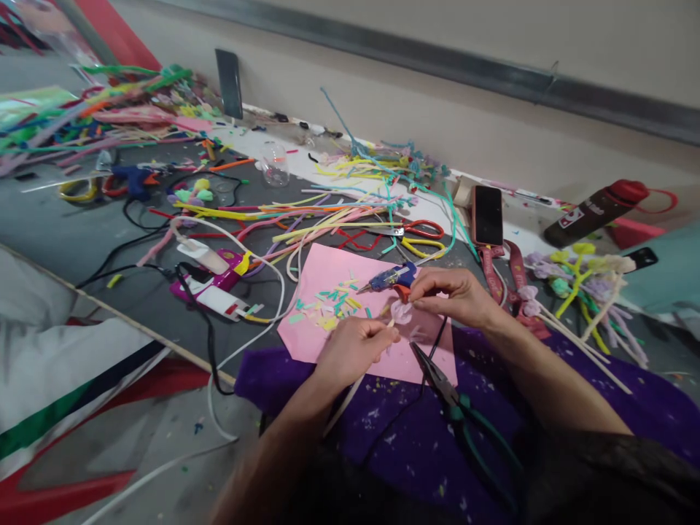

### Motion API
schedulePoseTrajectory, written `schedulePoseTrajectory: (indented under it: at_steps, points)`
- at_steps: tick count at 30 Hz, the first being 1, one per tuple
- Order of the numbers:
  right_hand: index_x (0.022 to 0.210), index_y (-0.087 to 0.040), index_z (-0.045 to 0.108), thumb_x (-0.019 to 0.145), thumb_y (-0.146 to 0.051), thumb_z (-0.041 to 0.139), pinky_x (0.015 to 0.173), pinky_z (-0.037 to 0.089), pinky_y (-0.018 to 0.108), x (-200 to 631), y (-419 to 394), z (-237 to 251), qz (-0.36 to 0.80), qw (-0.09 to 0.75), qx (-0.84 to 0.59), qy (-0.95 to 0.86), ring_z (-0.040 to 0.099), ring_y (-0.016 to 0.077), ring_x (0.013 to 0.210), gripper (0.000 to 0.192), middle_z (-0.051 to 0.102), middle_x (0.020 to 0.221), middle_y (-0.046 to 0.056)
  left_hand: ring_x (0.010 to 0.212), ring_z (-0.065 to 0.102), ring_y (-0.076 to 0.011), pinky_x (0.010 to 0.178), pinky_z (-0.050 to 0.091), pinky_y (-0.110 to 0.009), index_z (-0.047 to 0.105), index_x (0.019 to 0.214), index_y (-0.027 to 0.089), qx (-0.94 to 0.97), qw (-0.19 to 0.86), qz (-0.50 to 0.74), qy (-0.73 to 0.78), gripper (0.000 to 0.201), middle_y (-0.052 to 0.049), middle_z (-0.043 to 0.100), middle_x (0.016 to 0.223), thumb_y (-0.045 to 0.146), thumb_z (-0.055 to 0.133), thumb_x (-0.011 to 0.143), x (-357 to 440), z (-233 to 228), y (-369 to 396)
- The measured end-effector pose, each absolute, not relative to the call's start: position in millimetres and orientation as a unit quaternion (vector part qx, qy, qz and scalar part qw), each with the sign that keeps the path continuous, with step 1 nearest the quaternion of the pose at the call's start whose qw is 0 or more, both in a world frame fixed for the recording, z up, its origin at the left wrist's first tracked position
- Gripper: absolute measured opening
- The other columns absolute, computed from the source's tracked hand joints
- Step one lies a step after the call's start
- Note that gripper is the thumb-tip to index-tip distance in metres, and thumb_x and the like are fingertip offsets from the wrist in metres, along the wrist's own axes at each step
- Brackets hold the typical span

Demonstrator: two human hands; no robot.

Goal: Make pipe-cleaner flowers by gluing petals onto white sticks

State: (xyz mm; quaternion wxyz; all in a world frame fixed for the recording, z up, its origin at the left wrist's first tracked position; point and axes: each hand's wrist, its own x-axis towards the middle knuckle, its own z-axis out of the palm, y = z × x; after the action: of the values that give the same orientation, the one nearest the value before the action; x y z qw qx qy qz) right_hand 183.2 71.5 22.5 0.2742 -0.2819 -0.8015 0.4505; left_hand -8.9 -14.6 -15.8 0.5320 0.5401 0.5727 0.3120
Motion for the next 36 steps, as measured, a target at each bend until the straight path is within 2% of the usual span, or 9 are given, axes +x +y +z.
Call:
schedulePoseTrajectory:
  at_steps: [3,6,10,16,22,27,36]
  points:
    - [0.077,-0.017,0.066,0.076,-0.027,0.064,0.068,0.044,0.029,181.2,69.9,22.3,0.444,0.269,-0.271,-0.811,0.056,0.0143,0.071,0.01,0.061,0.074,0.003,0.042,0.036,-0.0099,0.045,0.019,-0.024,0.052,0.046,0.018,0.586,0.496,0.286,0.574,0.037,0.003,0.043,0.042,0.041,0.052,0.075,-9.3,-17.2,-13.6]
    - [0.077,-0.017,0.067,0.077,-0.027,0.064,0.069,0.044,0.029,180.3,68.2,22.6,0.436,0.268,-0.266,-0.817,0.055,0.014,0.071,0.01,0.061,0.074,0.003,0.043,0.029,-0.0095,0.046,0.015,-0.026,0.042,0.042,0.018,0.622,0.459,0.269,0.575,0.041,0.004,0.031,0.042,0.041,0.051,0.075,-9.5,-18.6,-12.6]
    - [0.076,-0.017,0.066,0.076,-0.027,0.064,0.067,0.044,0.028,180.8,67.9,22.4,0.433,0.276,-0.275,-0.813,0.055,0.0138,0.072,0.01,0.062,0.076,0.003,0.044,0.026,-0.0095,0.046,0.013,-0.027,0.037,0.042,0.018,0.648,0.423,0.259,0.577,0.043,0.004,0.024,0.045,0.042,0.048,0.077,-9.5,-21.0,-12.6]
    - [0.078,-0.018,0.067,0.078,-0.024,0.063,0.065,0.045,0.027,178.3,66.8,19.2,0.416,0.251,-0.24,-0.84,0.057,0.013,0.07,0.008,0.063,0.075,0.003,0.045,0.028,-0.0092,0.047,0.014,-0.026,0.041,0.044,0.017,0.675,0.397,0.221,0.582,0.042,0.004,0.025,0.045,0.041,0.044,0.079,-9.2,-22.1,-12.0]
    - [0.078,-0.019,0.066,0.078,-0.014,0.059,0.069,0.046,0.026,173.4,58.7,18.9,0.356,0.226,-0.224,-0.878,0.059,0.0138,0.078,0.009,0.065,0.083,0.004,0.046,0.032,-0.0094,0.048,0.016,-0.026,0.048,0.046,0.017,0.691,0.37,0.206,0.586,0.039,0.004,0.029,0.047,0.038,0.043,0.079,-8.3,-20.7,-12.1]
    - [0.079,-0.019,0.065,0.08,-0.017,0.057,0.074,0.045,0.028,172.2,58.0,19.8,0.329,0.203,-0.209,-0.898,0.059,0.0141,0.084,0.009,0.065,0.089,0.004,0.046,0.032,-0.0098,0.047,0.017,-0.026,0.054,0.048,0.017,0.696,0.365,0.202,0.584,0.038,0.003,0.034,0.046,0.036,0.043,0.079,-7.8,-20.7,-13.1]
    - [0.082,-0.02,0.065,0.08,-0.016,0.057,0.076,0.043,0.029,174.7,60.7,20.8,0.332,0.167,-0.215,-0.903,0.058,0.0154,0.085,0.009,0.065,0.093,0.004,0.045,0.032,-0.0098,0.046,0.016,-0.026,0.055,0.047,0.018,0.707,0.352,0.21,0.577,0.04,0.002,0.036,0.045,0.038,0.044,0.08,-7.4,-22.8,-14.2]
